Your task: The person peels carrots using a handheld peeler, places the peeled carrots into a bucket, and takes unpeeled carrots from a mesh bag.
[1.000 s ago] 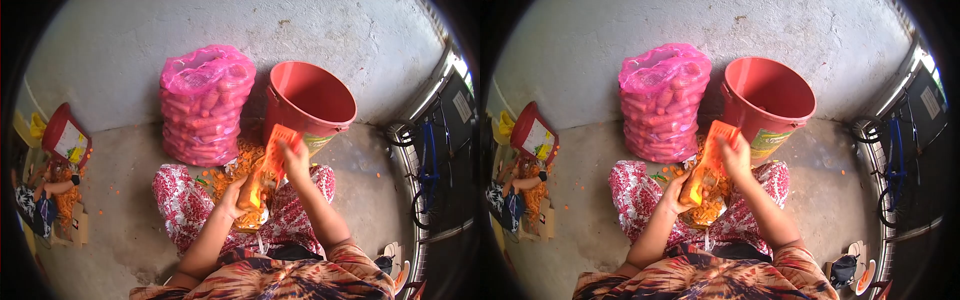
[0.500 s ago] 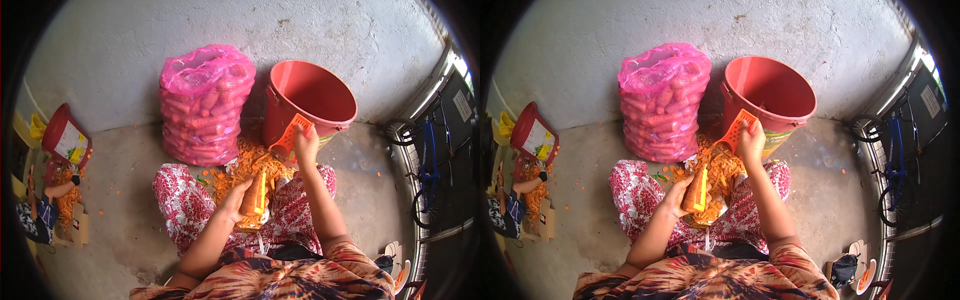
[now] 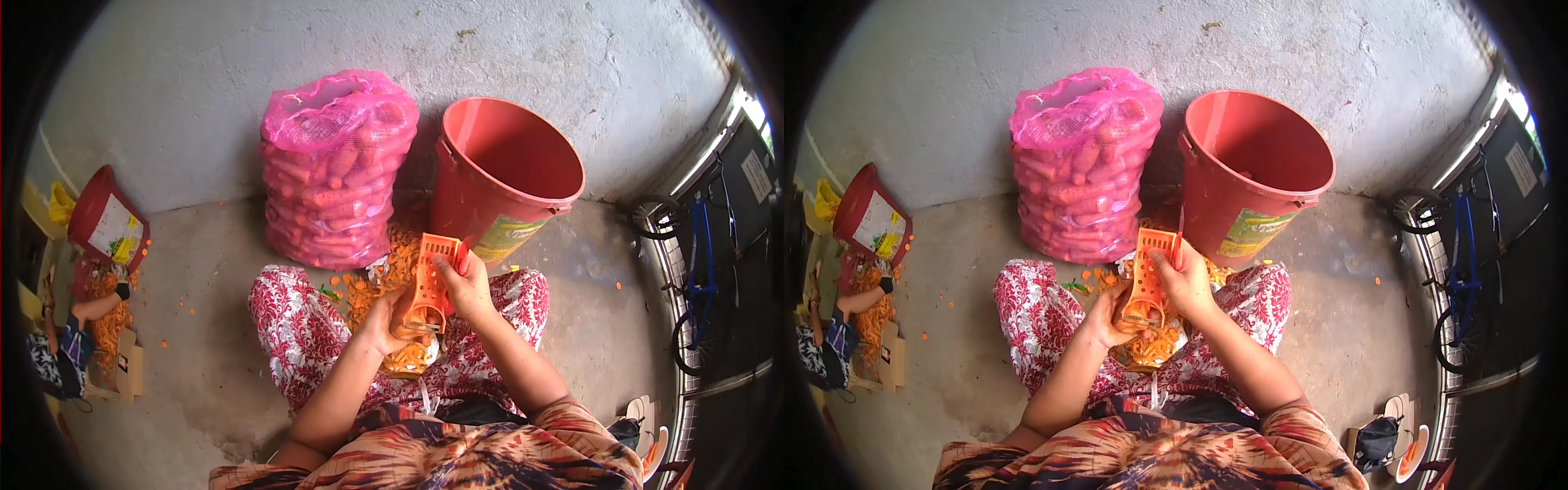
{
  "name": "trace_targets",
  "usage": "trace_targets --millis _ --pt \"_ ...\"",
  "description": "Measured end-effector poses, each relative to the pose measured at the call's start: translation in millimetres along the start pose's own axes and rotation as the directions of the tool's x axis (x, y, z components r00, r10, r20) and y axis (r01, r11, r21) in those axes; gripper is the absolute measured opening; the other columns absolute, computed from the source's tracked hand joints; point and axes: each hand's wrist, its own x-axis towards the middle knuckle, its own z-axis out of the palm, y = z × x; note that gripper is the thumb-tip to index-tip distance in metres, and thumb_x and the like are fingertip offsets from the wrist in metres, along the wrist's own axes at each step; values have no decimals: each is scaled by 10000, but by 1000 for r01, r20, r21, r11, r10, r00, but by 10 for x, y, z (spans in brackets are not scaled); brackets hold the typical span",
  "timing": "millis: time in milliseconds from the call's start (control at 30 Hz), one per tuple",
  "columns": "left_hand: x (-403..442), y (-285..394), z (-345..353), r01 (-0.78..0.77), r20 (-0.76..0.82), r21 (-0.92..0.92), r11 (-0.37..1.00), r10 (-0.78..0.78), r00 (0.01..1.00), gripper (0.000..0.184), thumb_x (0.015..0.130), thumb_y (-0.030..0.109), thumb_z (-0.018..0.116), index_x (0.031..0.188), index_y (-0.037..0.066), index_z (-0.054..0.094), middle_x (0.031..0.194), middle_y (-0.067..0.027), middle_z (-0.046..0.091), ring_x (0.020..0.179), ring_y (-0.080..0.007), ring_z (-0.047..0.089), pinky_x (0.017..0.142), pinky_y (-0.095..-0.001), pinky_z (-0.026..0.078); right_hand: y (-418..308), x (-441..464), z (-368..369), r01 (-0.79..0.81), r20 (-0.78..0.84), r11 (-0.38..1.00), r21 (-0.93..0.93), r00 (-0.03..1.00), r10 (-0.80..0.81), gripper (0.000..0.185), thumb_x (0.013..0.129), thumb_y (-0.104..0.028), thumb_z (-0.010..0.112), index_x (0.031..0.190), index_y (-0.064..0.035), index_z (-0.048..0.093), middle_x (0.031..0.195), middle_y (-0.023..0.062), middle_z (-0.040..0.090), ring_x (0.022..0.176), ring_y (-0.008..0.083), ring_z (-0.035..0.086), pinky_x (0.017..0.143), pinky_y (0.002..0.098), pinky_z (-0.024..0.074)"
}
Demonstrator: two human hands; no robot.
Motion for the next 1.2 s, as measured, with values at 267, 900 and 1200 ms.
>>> trace_targets --millis 267,900,1200 --pt "16 -81 88 -62 -60 91 994 68 996 340 877 331 325 1039 86 496 854 -108 591 687 -254 592 427 -410 476 44 -48 49 42 -20 998 -41 999 -43 126 841 -84 499 940 -9 519 723 -13 544 617 40 473 553 202 406" --pt "-7 -51 8 -10 -50 -27 1000 8 999 346 864 366 372 1073 113 480 902 -122 574 709 -272 569 544 -393 471 32 72 -126 45 -110 997 58 993 -38 152 825 -115 528 942 -19 517 769 -9 551 647 46 477 569 198 403" --pt "28 -106 -24 -62 -57 31 998 64 996 325 875 351 372 992 92 530 850 -60 598 726 -189 582 598 -361 482 122 -31 32 60 -45 998 7 997 -60 118 833 -92 509 922 -15 516 752 -5 548 656 48 488 584 204 416"
